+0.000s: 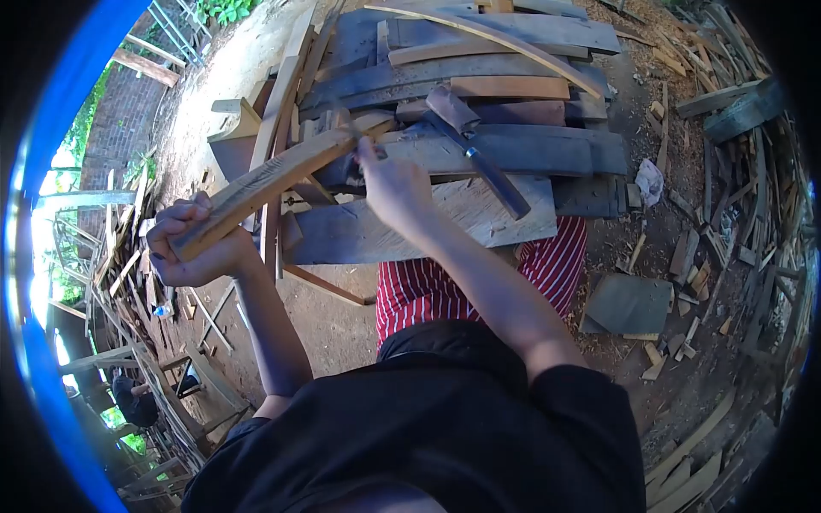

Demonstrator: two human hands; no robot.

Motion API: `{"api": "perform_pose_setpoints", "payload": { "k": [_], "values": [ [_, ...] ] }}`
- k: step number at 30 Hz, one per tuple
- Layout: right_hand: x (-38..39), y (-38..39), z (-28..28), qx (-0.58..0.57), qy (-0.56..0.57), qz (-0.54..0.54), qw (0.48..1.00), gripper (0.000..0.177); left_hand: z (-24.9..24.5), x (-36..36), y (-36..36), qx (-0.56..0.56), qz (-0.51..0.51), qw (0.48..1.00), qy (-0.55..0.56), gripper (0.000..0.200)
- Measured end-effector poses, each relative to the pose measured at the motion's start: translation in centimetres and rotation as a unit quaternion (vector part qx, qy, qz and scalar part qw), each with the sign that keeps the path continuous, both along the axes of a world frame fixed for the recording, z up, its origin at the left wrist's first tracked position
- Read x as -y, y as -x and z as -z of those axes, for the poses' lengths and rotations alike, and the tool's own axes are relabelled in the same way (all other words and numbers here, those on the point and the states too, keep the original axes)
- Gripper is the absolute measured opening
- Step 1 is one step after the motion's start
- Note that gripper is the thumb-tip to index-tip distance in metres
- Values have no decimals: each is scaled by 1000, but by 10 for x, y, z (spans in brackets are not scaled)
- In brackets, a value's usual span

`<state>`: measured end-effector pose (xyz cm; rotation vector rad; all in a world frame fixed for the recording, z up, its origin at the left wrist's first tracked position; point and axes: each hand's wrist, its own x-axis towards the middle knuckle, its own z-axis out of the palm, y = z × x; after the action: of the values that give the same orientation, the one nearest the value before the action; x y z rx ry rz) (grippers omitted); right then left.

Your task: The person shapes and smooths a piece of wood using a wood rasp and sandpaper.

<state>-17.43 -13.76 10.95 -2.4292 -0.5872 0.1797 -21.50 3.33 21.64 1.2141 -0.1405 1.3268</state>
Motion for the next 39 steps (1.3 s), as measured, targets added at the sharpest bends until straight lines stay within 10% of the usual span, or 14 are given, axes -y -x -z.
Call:
{"api": "perform_pose_setpoints", "payload": {
  "k": [12,18,39],
  "values": [
    [-7,-20,12,-29,-10,42,999,56,-4,5,-21,47,-48,993,-94,38],
    [-5,1,6,35,-57,29,997,62,-14,15,-22,-75,-280,951,-104,32],
    [-16,-14,1,10,-13,50,999,56,-20,12,-27,-71,-209,975,-26,25]
  ]
}}
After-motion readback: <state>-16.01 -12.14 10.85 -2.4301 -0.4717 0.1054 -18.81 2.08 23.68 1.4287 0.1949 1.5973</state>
